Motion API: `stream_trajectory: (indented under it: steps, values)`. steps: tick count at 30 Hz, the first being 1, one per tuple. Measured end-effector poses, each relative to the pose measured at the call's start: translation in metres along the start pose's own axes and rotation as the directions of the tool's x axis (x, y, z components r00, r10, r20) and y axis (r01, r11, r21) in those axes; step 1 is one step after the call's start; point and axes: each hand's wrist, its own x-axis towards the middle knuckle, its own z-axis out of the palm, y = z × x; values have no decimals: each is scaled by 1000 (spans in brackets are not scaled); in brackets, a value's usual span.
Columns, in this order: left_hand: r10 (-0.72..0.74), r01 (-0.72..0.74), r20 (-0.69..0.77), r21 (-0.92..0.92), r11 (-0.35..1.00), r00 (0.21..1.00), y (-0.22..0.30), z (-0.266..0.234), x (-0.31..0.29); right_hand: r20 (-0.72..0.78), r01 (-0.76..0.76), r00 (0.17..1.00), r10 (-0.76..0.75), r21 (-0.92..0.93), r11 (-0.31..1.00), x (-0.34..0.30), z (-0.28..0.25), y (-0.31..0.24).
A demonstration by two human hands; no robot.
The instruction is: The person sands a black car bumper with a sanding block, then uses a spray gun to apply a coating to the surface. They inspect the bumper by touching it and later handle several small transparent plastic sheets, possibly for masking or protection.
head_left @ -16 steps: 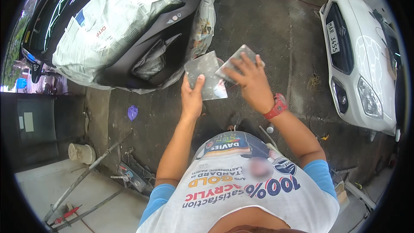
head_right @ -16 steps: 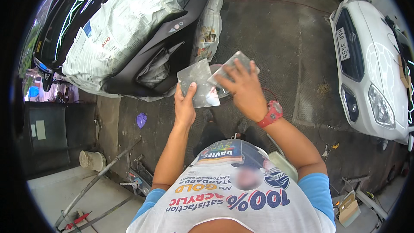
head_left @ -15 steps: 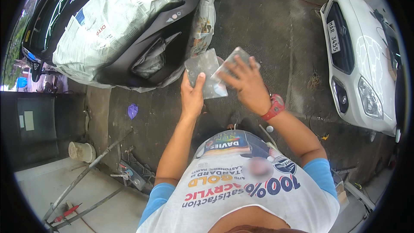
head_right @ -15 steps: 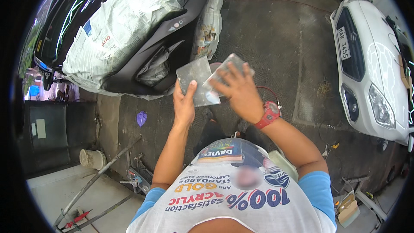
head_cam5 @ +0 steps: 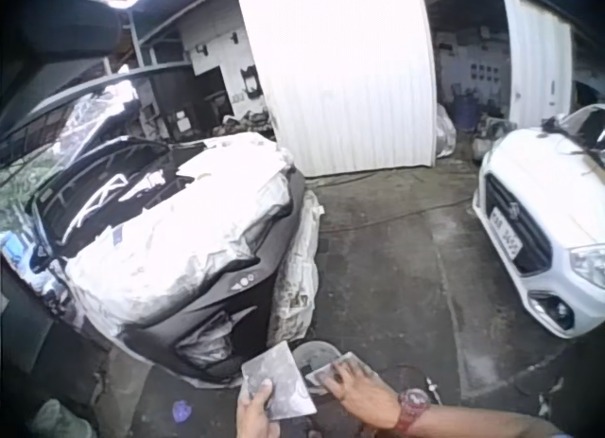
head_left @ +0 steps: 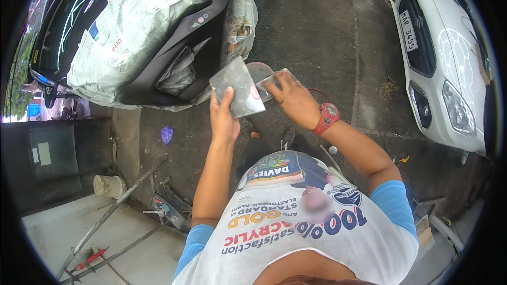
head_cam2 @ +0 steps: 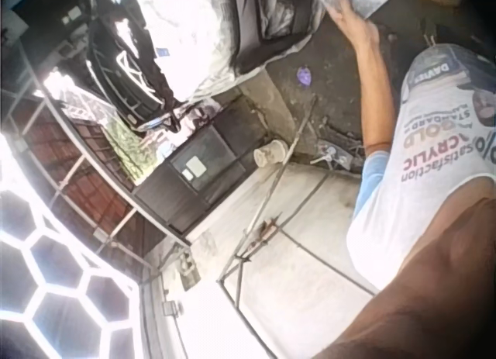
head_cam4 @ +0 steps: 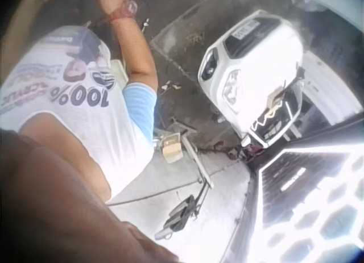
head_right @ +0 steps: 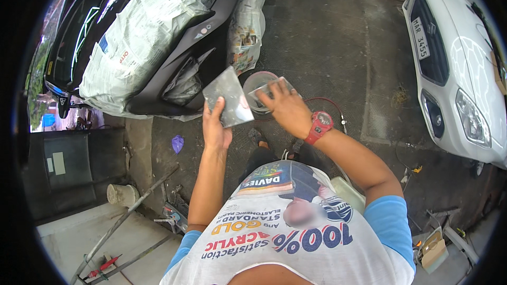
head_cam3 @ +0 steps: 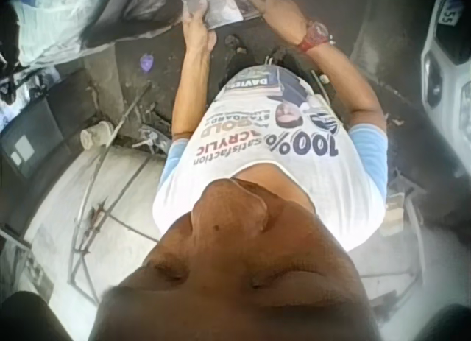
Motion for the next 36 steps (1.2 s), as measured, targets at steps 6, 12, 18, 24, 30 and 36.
stream_trajectory:
  steps: [6, 12, 18, 24, 30, 36]
  values:
    - [-37, 35, -40, -65, 997, 999, -15, 10, 0, 55, -118, 992, 117, 755, 645, 1, -16, -20]
    - [200, -186, -120, 123, 975, 972, -9, 21, 6, 408, -425, 866, 291, 905, -2, -2, -29, -12]
    - [188, -204, 83, 261, 944, 979, -5, 26, -3, -183, -124, 969, 169, 232, 965, 13, -61, -5]
    - [346, -306, -52, 359, 882, 937, -1, 18, 3, 74, 217, 975, -209, -126, 968, 0, -44, -13]
    - [200, -196, -152, 46, 980, 968, 9, 17, 6, -42, 440, 897, -440, 178, 880, 3, -65, -48]
    - [132, -133, -52, -19, 991, 990, 5, 24, 3, 68, 73, 995, -74, 20, 997, 28, -37, 11]
